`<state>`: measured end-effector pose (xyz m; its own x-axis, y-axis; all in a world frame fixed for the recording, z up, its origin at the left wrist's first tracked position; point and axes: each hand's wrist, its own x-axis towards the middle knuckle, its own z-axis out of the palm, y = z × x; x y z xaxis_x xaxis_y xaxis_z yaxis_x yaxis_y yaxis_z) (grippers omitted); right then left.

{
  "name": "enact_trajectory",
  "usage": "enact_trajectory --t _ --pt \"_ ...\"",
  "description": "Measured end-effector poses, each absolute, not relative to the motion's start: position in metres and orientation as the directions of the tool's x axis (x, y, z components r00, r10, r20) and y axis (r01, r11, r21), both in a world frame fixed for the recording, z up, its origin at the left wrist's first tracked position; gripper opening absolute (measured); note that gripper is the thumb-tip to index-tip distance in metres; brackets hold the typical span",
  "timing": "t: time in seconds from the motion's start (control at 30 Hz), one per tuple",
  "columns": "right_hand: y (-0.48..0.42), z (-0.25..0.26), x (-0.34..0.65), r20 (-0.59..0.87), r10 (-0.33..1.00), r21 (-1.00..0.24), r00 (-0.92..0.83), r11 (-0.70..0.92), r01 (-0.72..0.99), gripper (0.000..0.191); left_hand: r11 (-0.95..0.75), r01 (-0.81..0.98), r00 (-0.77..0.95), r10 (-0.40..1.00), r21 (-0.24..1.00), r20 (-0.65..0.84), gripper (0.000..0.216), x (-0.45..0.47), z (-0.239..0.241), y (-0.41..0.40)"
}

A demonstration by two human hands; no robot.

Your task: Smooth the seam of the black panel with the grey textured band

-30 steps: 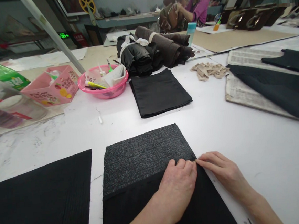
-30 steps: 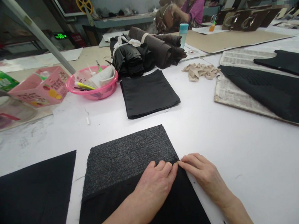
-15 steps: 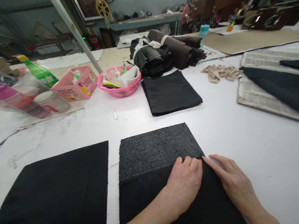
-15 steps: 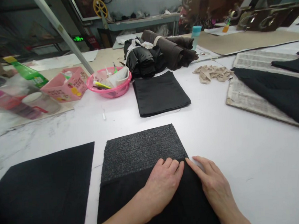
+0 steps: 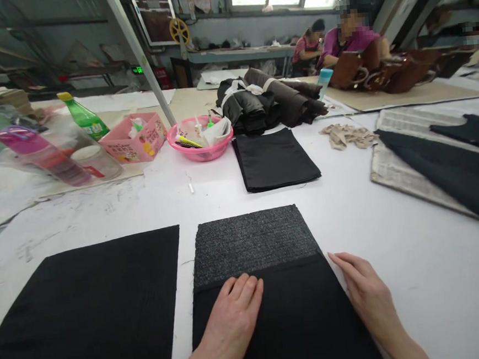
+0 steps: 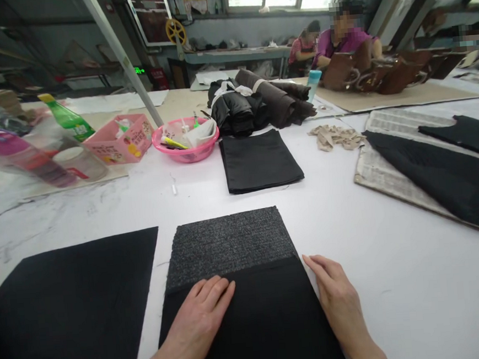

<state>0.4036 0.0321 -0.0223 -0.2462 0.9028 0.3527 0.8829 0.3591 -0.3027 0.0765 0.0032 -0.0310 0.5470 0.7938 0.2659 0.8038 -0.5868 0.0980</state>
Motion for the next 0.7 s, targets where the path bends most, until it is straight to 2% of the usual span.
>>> enact_trajectory --t 0.13,0.33,0.57,0.7 --pt "0.038 -0.008 0.381 0.365 0.885 -0.295 -0.288 0.404 0.866 0.027 -0.537 0.833 0.504 0.835 0.131 0.221 0.035 0.058 -0.029 -0.012" --pt "0.06 -0.002 0.367 0.212 0.853 -0.236 -0.477 0.519 0.822 0.026 -0.506 0.839 0.475 0.86 0.201 0.186 0.04 0.049 -0.024 -0.022" --pt "0.081 0.015 0.368 0.111 0.82 -0.258 -0.562 0.57 0.78 0.021 -0.48 0.835 0.451 0.877 0.269 0.163 0.035 0.05 -0.01 -0.019" --pt "0.079 0.022 0.372 0.091 0.791 -0.327 -0.604 0.597 0.733 0.02 -0.473 0.825 0.449 0.881 0.309 0.149 0.034 0.049 -0.002 -0.018"
